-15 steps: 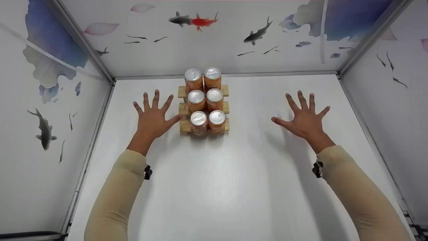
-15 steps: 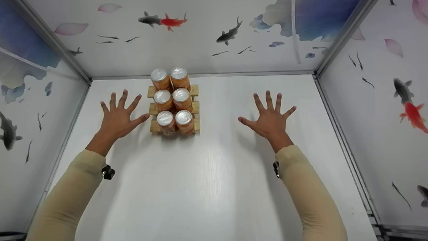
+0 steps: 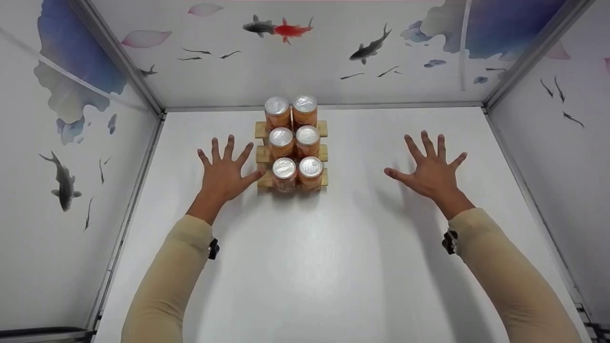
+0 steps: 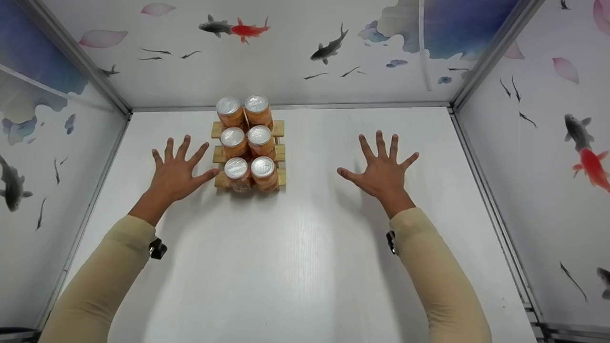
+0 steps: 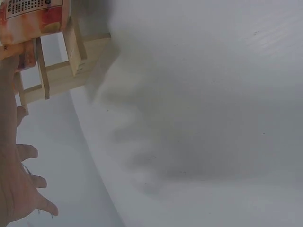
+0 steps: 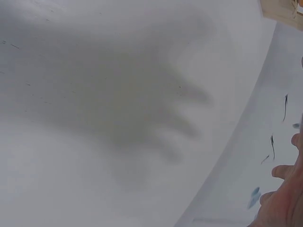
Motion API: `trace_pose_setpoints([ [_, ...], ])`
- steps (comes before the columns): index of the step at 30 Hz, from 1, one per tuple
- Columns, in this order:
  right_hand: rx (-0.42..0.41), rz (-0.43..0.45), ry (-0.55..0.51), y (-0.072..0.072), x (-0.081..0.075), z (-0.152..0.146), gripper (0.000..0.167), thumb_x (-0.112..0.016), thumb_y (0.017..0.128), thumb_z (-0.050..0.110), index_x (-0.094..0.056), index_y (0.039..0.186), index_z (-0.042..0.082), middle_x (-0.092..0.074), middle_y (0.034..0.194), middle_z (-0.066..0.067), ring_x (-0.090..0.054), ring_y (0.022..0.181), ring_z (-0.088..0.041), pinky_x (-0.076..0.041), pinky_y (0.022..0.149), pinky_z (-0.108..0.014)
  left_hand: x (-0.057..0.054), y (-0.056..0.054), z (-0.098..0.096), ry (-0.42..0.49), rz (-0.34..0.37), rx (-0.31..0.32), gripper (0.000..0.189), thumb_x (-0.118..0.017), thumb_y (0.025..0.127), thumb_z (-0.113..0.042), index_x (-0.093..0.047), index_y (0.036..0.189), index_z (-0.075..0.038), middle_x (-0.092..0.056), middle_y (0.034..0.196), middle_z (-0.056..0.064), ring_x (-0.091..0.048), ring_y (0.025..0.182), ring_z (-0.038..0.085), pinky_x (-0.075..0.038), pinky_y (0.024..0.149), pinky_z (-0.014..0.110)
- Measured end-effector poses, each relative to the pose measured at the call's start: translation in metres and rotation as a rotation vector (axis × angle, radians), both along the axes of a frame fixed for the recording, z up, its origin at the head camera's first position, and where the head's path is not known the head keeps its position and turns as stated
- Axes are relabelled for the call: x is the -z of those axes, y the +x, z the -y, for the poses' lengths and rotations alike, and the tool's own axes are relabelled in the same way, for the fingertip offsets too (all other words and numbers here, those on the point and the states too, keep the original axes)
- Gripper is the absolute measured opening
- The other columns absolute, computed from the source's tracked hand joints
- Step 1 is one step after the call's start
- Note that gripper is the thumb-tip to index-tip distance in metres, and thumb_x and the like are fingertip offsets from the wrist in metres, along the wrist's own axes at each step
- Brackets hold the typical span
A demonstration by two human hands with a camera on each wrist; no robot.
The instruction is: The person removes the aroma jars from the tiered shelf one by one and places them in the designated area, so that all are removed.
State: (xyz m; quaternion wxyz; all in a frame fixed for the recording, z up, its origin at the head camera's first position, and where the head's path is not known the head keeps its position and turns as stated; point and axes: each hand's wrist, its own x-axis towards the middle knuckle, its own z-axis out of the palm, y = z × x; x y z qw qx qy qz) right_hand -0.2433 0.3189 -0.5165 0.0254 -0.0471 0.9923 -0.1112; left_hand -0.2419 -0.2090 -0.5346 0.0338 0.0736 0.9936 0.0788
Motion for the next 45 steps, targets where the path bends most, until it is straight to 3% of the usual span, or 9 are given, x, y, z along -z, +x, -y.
trace_pose_setpoints([
  [13,-0.028,0.007,-0.003,-0.003,0.007,0.022,0.116,-0.052,0.089,0.098,-0.016,0.179,0.034,-0.007,0.188,-0.014,0.005,0.172,-0.052,0.012,0.115,-0.098,0.019,0.008,-0.011,-0.014,0.057,0.001,0.098,-0.039,0.101,-0.089,-0.028,0.177,-0.028,-0.012,0.186,0.023,-0.002,0.168,0.062,-0.003,0.127,0.089],
  [23,-0.064,0.004,0.007,-0.004,0.008,0.049,0.114,-0.055,0.09,0.094,-0.02,0.179,0.032,-0.013,0.187,-0.014,0.0,0.173,-0.05,0.004,0.119,-0.097,0.032,0.012,-0.02,-0.031,0.098,0.007,0.093,-0.043,0.104,-0.083,-0.037,0.174,-0.024,-0.019,0.184,0.025,-0.008,0.168,0.063,-0.007,0.127,0.089],
  [38,-0.17,-0.019,-0.051,-0.002,0.009,0.1,0.109,-0.06,0.091,0.09,-0.031,0.176,0.029,-0.026,0.185,-0.011,-0.012,0.174,-0.044,0.002,0.125,-0.091,0.041,0.011,-0.031,0.002,0.125,-0.003,0.081,-0.047,0.109,-0.072,-0.04,0.173,-0.024,-0.028,0.181,0.024,-0.015,0.166,0.063,-0.012,0.129,0.086],
  [45,-0.256,-0.027,-0.114,0.002,0.005,0.124,0.105,-0.062,0.093,0.087,-0.036,0.174,0.025,-0.037,0.18,-0.011,-0.027,0.171,-0.039,-0.003,0.128,-0.088,0.043,0.009,-0.034,0.011,0.132,-0.013,0.076,-0.053,0.11,-0.064,-0.044,0.171,-0.02,-0.036,0.177,0.026,-0.023,0.165,0.062,-0.023,0.13,0.082],
])
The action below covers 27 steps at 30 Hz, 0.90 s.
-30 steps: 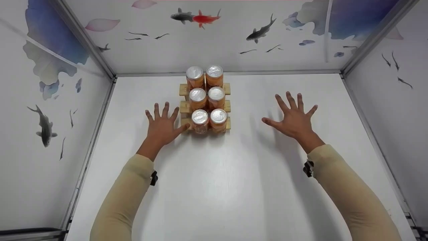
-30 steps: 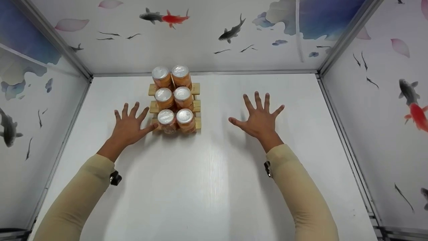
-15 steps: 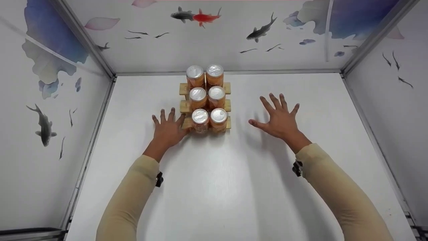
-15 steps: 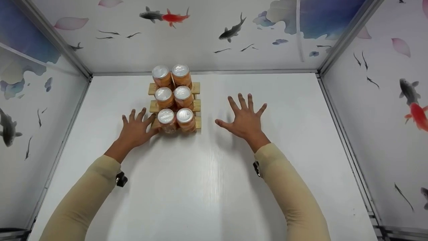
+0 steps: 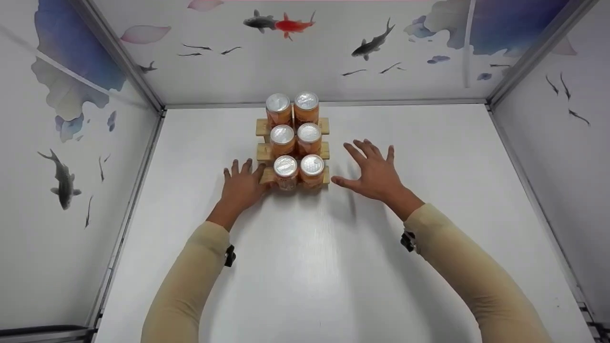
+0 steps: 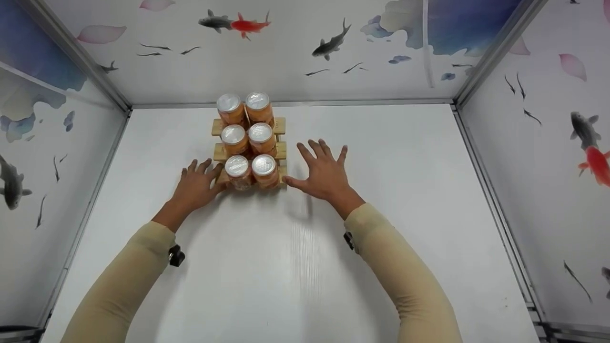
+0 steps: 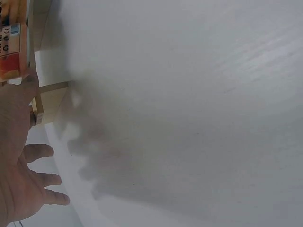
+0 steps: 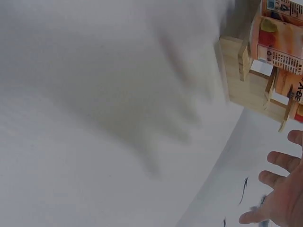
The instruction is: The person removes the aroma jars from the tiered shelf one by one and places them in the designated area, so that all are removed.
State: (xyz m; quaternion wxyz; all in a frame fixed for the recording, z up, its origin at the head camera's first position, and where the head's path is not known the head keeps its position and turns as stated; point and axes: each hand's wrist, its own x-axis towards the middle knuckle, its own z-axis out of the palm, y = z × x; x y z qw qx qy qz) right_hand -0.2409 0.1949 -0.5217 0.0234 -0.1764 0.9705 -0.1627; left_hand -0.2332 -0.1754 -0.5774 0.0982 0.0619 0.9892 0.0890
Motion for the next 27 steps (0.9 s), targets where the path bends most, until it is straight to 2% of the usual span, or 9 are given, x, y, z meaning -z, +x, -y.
trace_pose_setpoints([
  [4,-0.038,-0.01,-0.019,0.001,-0.002,0.014,0.103,-0.066,0.094,0.083,-0.041,0.172,0.021,-0.047,0.173,-0.013,-0.039,0.165,-0.039,-0.011,0.13,-0.085,-0.001,-0.001,-0.002,0.018,0.015,-0.011,0.072,-0.057,0.111,-0.058,-0.046,0.17,-0.018,-0.04,0.175,0.026,-0.026,0.164,0.06,-0.027,0.13,0.079],
  [11,-0.111,-0.027,-0.052,0.002,-0.003,0.034,0.097,-0.078,0.094,0.069,-0.05,0.165,0.008,-0.06,0.16,-0.019,-0.056,0.151,-0.042,-0.033,0.132,-0.071,-0.001,-0.002,-0.002,0.048,0.025,0.011,0.07,-0.056,0.114,-0.053,-0.044,0.17,-0.013,-0.044,0.172,0.027,-0.033,0.162,0.058,-0.032,0.132,0.071],
  [14,-0.135,-0.019,-0.079,0.003,-0.004,0.041,0.094,-0.081,0.094,0.065,-0.053,0.162,0.006,-0.063,0.155,-0.018,-0.06,0.146,-0.042,-0.042,0.128,-0.065,-0.001,-0.002,-0.001,0.08,0.025,0.016,0.071,-0.057,0.114,-0.052,-0.044,0.17,-0.01,-0.047,0.17,0.029,-0.037,0.161,0.057,-0.036,0.131,0.068],
  [18,-0.146,-0.002,-0.121,0.004,-0.004,0.05,0.089,-0.083,0.094,0.062,-0.056,0.159,0.008,-0.065,0.15,-0.016,-0.065,0.14,-0.041,-0.053,0.12,-0.06,0.002,-0.002,-0.001,0.145,0.03,-0.002,0.073,-0.059,0.113,-0.053,-0.044,0.17,-0.01,-0.051,0.166,0.029,-0.046,0.156,0.055,-0.046,0.124,0.066],
  [21,-0.15,0.014,-0.149,0.004,-0.003,0.055,0.087,-0.085,0.094,0.059,-0.056,0.158,0.008,-0.066,0.147,-0.015,-0.068,0.135,-0.04,-0.058,0.114,-0.059,0.006,-0.001,-0.001,0.177,0.035,-0.015,0.073,-0.059,0.113,-0.053,-0.043,0.17,-0.01,-0.053,0.165,0.029,-0.051,0.151,0.054,-0.051,0.12,0.066],
  [27,-0.166,0.004,-0.2,0.004,-0.001,0.062,0.085,-0.09,0.093,0.05,-0.055,0.157,0.004,-0.068,0.145,-0.017,-0.07,0.131,-0.039,-0.06,0.11,-0.057,0.007,-0.001,-0.001,0.198,0.024,-0.007,0.072,-0.059,0.114,-0.051,-0.044,0.169,-0.008,-0.054,0.163,0.03,-0.052,0.151,0.054,-0.047,0.124,0.064],
])
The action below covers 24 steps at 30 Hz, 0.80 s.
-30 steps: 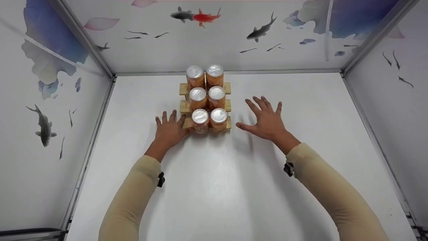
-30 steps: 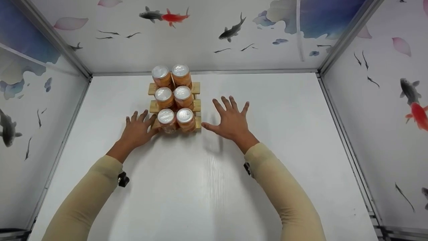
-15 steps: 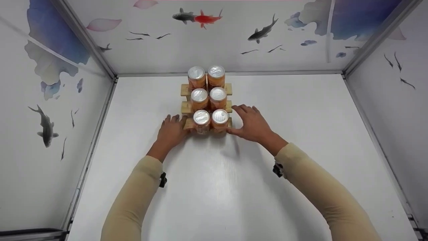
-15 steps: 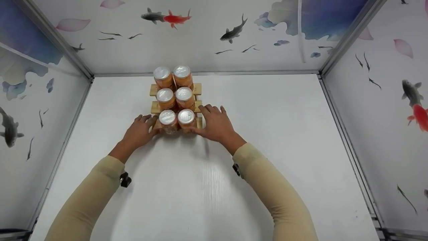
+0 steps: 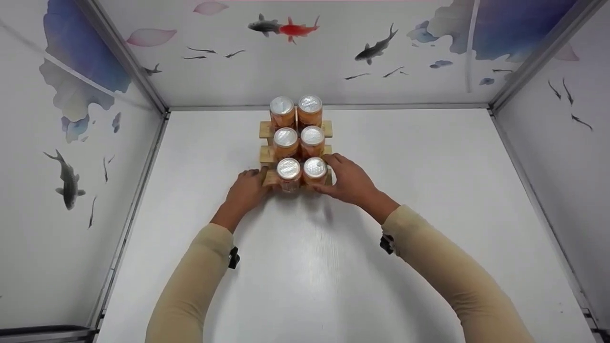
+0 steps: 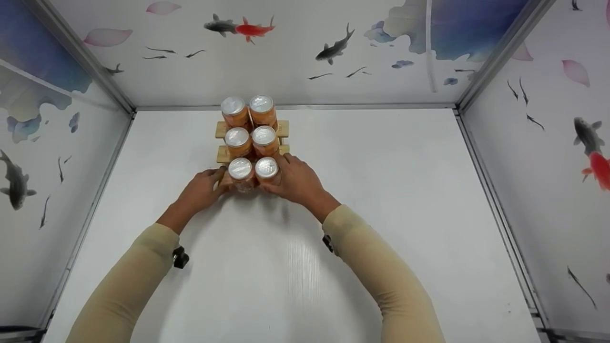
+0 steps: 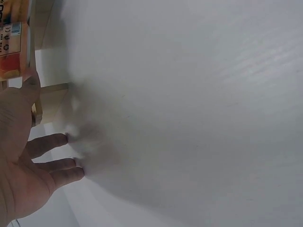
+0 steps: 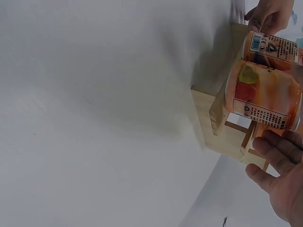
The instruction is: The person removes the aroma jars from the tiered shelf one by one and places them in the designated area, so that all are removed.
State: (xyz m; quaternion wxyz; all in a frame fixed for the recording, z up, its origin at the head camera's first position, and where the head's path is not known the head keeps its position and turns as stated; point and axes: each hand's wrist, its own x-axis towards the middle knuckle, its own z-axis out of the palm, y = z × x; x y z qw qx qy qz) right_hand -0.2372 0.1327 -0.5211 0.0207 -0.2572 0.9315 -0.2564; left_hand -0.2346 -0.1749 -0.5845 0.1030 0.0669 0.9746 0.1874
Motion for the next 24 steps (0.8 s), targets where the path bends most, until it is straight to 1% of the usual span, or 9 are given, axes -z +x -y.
trace_pose_setpoints([
  [6,-0.01,-0.017,-0.085,-0.001,0.004,0.005,0.083,-0.092,0.093,0.041,-0.055,0.155,0.001,-0.069,0.146,-0.021,-0.07,0.133,-0.041,-0.059,0.113,-0.057,-0.001,-0.001,0.0,-0.004,-0.032,0.025,0.078,-0.065,0.109,-0.055,-0.046,0.167,-0.005,-0.058,0.159,0.031,-0.054,0.151,0.051,-0.043,0.129,0.061],
  [9,0.0,-0.011,-0.113,0.0,0.006,0.007,0.084,-0.093,0.092,0.037,-0.053,0.156,-0.001,-0.068,0.149,-0.023,-0.069,0.136,-0.043,-0.057,0.114,-0.058,0.0,-0.002,0.0,-0.001,-0.04,0.024,0.078,-0.065,0.109,-0.056,-0.047,0.167,-0.005,-0.059,0.158,0.031,-0.055,0.15,0.05,-0.043,0.128,0.061],
  [12,0.013,0.003,-0.134,0.0,0.008,0.009,0.085,-0.093,0.093,0.037,-0.051,0.157,-0.002,-0.067,0.15,-0.024,-0.068,0.137,-0.043,-0.057,0.115,-0.057,0.001,-0.001,0.001,0.005,-0.045,0.026,0.079,-0.066,0.109,-0.055,-0.048,0.166,-0.004,-0.059,0.158,0.032,-0.055,0.15,0.051,-0.041,0.13,0.061],
  [18,0.025,0.005,-0.18,0.001,0.012,0.014,0.086,-0.092,0.094,0.036,-0.05,0.156,-0.005,-0.067,0.148,-0.025,-0.07,0.134,-0.04,-0.059,0.112,-0.054,0.001,-0.001,0.001,0.002,-0.08,0.05,0.079,-0.067,0.109,-0.054,-0.05,0.164,-0.001,-0.063,0.153,0.033,-0.058,0.147,0.05,-0.04,0.13,0.061],
  [24,0.042,-0.008,-0.242,0.002,0.02,0.017,0.081,-0.092,0.094,0.033,-0.052,0.153,-0.004,-0.07,0.142,-0.023,-0.072,0.128,-0.037,-0.063,0.105,-0.05,0.0,0.0,0.0,0.012,-0.057,0.032,0.076,-0.065,0.11,-0.052,-0.048,0.165,-0.002,-0.061,0.156,0.033,-0.056,0.148,0.052,-0.041,0.129,0.061],
])
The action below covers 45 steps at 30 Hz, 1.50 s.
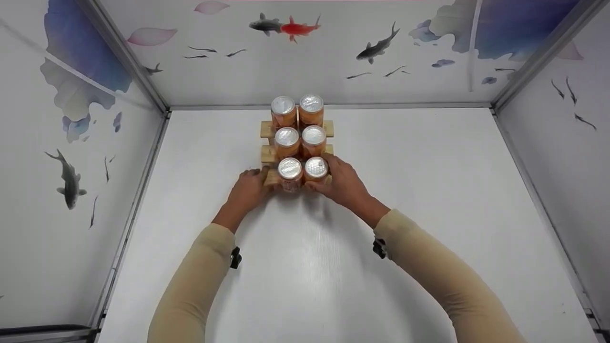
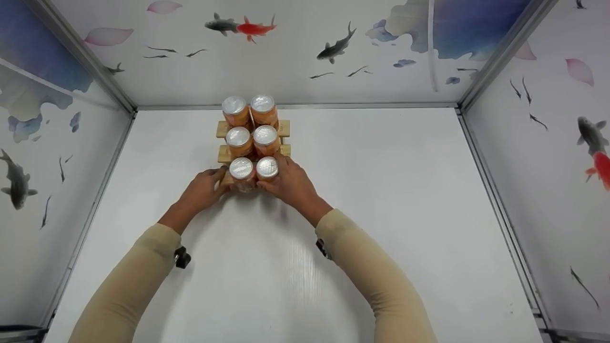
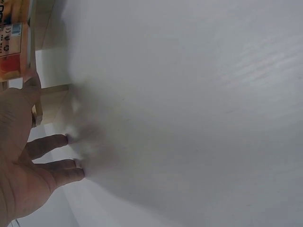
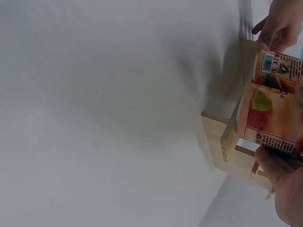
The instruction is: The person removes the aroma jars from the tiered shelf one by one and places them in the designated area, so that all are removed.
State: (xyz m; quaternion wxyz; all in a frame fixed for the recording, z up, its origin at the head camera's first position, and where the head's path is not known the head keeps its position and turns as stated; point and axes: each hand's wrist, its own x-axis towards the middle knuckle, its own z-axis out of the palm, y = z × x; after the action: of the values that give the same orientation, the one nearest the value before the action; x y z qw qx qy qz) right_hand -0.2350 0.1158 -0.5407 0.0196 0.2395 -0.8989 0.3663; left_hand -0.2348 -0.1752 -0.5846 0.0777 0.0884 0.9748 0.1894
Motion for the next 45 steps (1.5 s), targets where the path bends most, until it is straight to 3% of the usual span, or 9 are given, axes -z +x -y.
trace_pose_setpoints([
  [15,0.052,0.0,-0.024,0.001,0.007,-0.001,0.073,-0.092,0.094,0.034,-0.059,0.149,-0.001,-0.072,0.14,-0.02,-0.073,0.128,-0.035,-0.063,0.106,-0.05,0.0,0.0,-0.005,-0.002,0.011,-0.016,0.07,-0.067,0.111,-0.043,-0.05,0.165,-0.003,-0.059,0.156,0.034,-0.057,0.146,0.056,-0.046,0.125,0.062],
  [21,0.029,-0.031,-0.077,-0.003,0.005,-0.011,0.068,-0.094,0.092,0.026,-0.062,0.145,-0.001,-0.074,0.135,-0.019,-0.074,0.122,-0.034,-0.065,0.1,-0.05,0.001,-0.001,-0.004,-0.003,-0.015,-0.008,0.072,-0.068,0.11,-0.047,-0.051,0.163,-0.001,-0.061,0.154,0.034,-0.058,0.144,0.056,-0.044,0.127,0.062],
  [33,0.067,-0.043,-0.041,-0.009,-0.001,-0.046,0.066,-0.093,0.092,0.028,-0.062,0.141,-0.004,-0.074,0.13,-0.02,-0.076,0.114,-0.036,-0.067,0.094,-0.054,0.002,-0.001,-0.002,-0.003,-0.028,0.011,0.075,-0.069,0.109,-0.048,-0.05,0.163,0.001,-0.062,0.153,0.036,-0.058,0.144,0.056,-0.042,0.129,0.061],
  [36,0.084,-0.04,-0.037,-0.01,-0.001,-0.056,0.067,-0.093,0.092,0.027,-0.062,0.141,-0.005,-0.074,0.129,-0.021,-0.076,0.115,-0.037,-0.067,0.095,-0.055,0.008,-0.004,0.001,0.015,-0.033,0.022,0.077,-0.068,0.109,-0.05,-0.05,0.163,0.001,-0.063,0.151,0.036,-0.058,0.144,0.055,-0.041,0.129,0.062],
  [39,0.106,-0.02,-0.021,-0.012,0.0,-0.065,0.068,-0.093,0.092,0.026,-0.06,0.143,-0.005,-0.073,0.132,-0.023,-0.075,0.118,-0.039,-0.066,0.097,-0.055,0.038,-0.017,0.01,0.021,-0.075,0.036,0.076,-0.067,0.109,-0.055,-0.053,0.161,-0.001,-0.066,0.148,0.033,-0.062,0.141,0.053,-0.044,0.125,0.063],
  [43,0.145,0.023,-0.003,-0.015,0.003,-0.078,0.069,-0.092,0.093,0.025,-0.059,0.145,-0.006,-0.072,0.135,-0.025,-0.073,0.122,-0.041,-0.065,0.1,-0.057,0.055,-0.026,0.015,0.024,-0.086,0.036,0.078,-0.067,0.107,-0.06,-0.055,0.161,-0.004,-0.068,0.147,0.03,-0.063,0.14,0.051,-0.046,0.123,0.064],
  [45,0.164,0.043,0.001,-0.017,0.006,-0.084,0.069,-0.091,0.094,0.025,-0.058,0.146,-0.006,-0.071,0.137,-0.025,-0.072,0.124,-0.041,-0.064,0.102,-0.058,0.04,-0.021,0.011,0.023,-0.065,0.026,0.076,-0.07,0.107,-0.055,-0.056,0.16,-0.003,-0.068,0.148,0.031,-0.062,0.141,0.052,-0.045,0.122,0.068],
])
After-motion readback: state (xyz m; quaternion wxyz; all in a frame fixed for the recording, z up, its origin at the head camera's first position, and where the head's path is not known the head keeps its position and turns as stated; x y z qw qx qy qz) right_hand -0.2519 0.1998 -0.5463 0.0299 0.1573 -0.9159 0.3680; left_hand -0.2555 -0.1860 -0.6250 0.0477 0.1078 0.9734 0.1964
